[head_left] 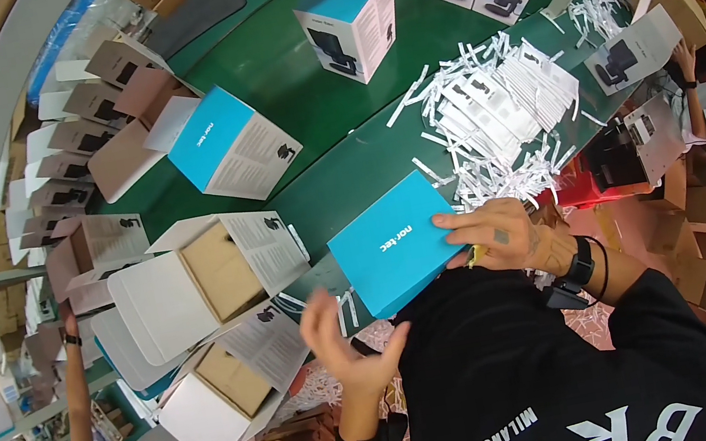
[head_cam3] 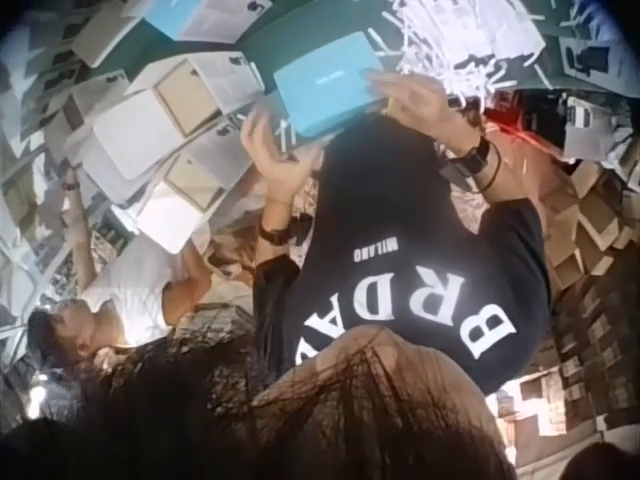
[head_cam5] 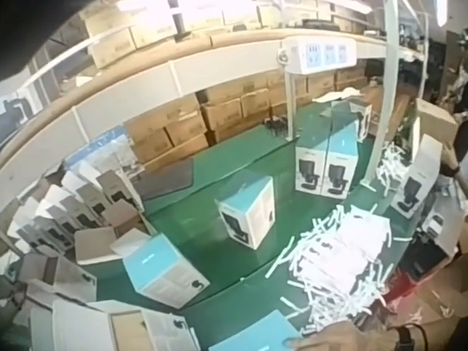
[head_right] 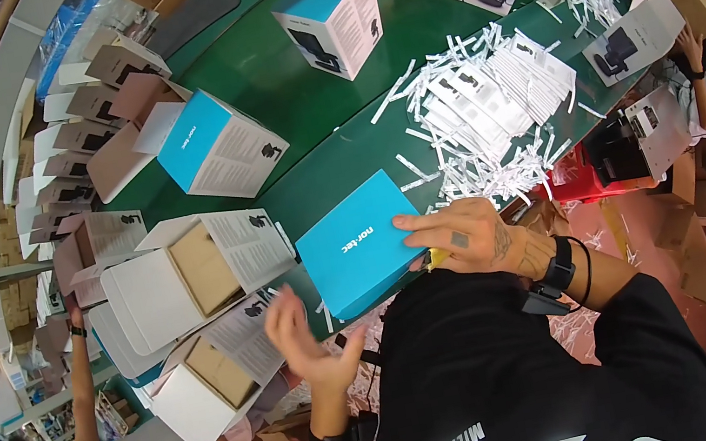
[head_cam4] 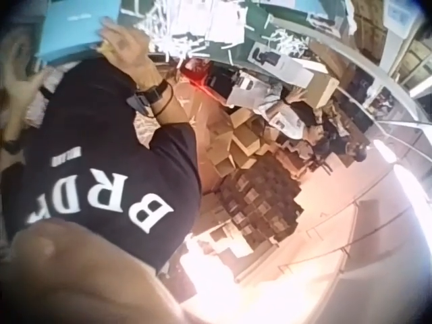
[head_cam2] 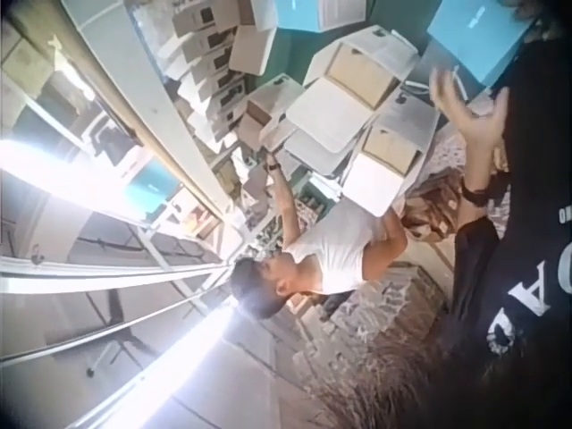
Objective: The person uses a utility knife to cut tape on a white box, removes a blue box, and then cuts tape on the blue box before placing it back inside. They repeat this process of opening white boxes and cutting tape on the blue boxes contained within.
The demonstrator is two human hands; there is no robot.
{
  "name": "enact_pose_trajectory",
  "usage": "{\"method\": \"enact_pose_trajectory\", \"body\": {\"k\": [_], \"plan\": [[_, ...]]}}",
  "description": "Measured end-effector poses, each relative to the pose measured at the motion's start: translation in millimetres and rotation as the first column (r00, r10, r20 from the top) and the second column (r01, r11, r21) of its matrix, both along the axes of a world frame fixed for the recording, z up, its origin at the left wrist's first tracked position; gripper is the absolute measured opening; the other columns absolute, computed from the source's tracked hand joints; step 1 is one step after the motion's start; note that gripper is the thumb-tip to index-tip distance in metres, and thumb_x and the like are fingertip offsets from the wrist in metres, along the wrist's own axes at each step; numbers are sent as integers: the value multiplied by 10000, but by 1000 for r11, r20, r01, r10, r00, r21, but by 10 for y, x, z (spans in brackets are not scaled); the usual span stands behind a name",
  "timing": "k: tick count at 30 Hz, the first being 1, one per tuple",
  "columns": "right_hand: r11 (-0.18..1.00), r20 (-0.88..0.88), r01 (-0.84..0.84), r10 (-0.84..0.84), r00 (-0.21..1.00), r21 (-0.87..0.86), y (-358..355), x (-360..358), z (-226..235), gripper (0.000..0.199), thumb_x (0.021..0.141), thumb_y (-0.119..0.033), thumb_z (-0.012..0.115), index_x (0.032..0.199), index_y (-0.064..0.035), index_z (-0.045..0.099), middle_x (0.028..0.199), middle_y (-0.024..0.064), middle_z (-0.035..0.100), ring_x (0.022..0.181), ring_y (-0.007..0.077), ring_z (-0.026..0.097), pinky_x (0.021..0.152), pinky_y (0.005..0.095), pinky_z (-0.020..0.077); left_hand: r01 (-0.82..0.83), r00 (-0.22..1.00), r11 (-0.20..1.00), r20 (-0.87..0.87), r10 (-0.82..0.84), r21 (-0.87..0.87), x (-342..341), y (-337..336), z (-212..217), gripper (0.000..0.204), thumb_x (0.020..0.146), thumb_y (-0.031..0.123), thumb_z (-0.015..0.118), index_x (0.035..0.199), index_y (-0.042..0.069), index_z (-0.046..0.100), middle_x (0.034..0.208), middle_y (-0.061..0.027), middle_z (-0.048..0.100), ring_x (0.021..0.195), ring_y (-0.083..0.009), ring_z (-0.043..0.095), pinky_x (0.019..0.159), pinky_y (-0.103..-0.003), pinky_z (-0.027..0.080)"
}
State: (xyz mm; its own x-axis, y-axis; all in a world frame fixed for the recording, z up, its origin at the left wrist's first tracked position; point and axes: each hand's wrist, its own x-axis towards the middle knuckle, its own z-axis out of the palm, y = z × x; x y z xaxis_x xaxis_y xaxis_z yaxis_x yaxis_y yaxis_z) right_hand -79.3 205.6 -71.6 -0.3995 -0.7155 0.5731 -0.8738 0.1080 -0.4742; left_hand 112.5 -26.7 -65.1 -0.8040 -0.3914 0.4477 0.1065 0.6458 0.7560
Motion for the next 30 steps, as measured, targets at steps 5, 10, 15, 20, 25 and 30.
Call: {"method": "enact_pose_trajectory", "body": {"k": [5,10,15,20,25,30], "plan": [[1000,-4,31,-31,1000,-6,-38,89,-38,367,792,-240,855,1090,-99,693,1288,98,707,675,201,703,553,288,536,45,971,923,199,-130,381,-208,6,-109,732,682,98,924,1351,45,632,1624,-244,267,1410,-442,445,1112,-492,447],[998,18,45,-44,999,-34,-10,149,-149,391,788,-221,859,1118,-83,700,1301,120,698,678,194,707,552,287,536,209,928,933,241,-284,295,-203,-69,-174,734,706,62,896,1388,59,623,1653,-267,210,1471,-472,353,1151,-520,403],[1000,82,0,2,997,-19,-20,123,-209,382,780,-192,872,1101,-66,708,1310,145,690,675,189,714,549,280,537,233,925,940,241,-293,249,-204,-164,-324,664,738,0,848,1367,33,637,1659,-278,192,1479,-480,337,1179,-515,363],[996,37,38,-41,998,83,206,192,-260,335,802,-144,823,1119,-93,727,1342,130,676,671,174,703,548,281,538,350,892,936,318,-321,-35,-148,-179,-302,628,856,86,730,1450,20,541,1657,-314,164,1494,-527,263,1190,-627,250],[981,74,194,-195,978,24,368,287,-479,345,808,-124,775,1151,-126,736,1373,113,661,637,152,668,536,283,529,589,706,703,677,-207,-399,-674,265,249,703,941,316,608,1554,47,394,1645,-348,156,1493,-586,175,1165,-725,128],[945,138,277,-255,957,-172,313,479,-848,434,835,-132,744,1262,-155,675,1387,117,650,603,122,624,511,256,493,653,713,482,688,-132,-584,-1003,472,-72,828,926,504,558,1594,72,329,1636,-360,171,1483,-617,154,1149,-752,95]]}}
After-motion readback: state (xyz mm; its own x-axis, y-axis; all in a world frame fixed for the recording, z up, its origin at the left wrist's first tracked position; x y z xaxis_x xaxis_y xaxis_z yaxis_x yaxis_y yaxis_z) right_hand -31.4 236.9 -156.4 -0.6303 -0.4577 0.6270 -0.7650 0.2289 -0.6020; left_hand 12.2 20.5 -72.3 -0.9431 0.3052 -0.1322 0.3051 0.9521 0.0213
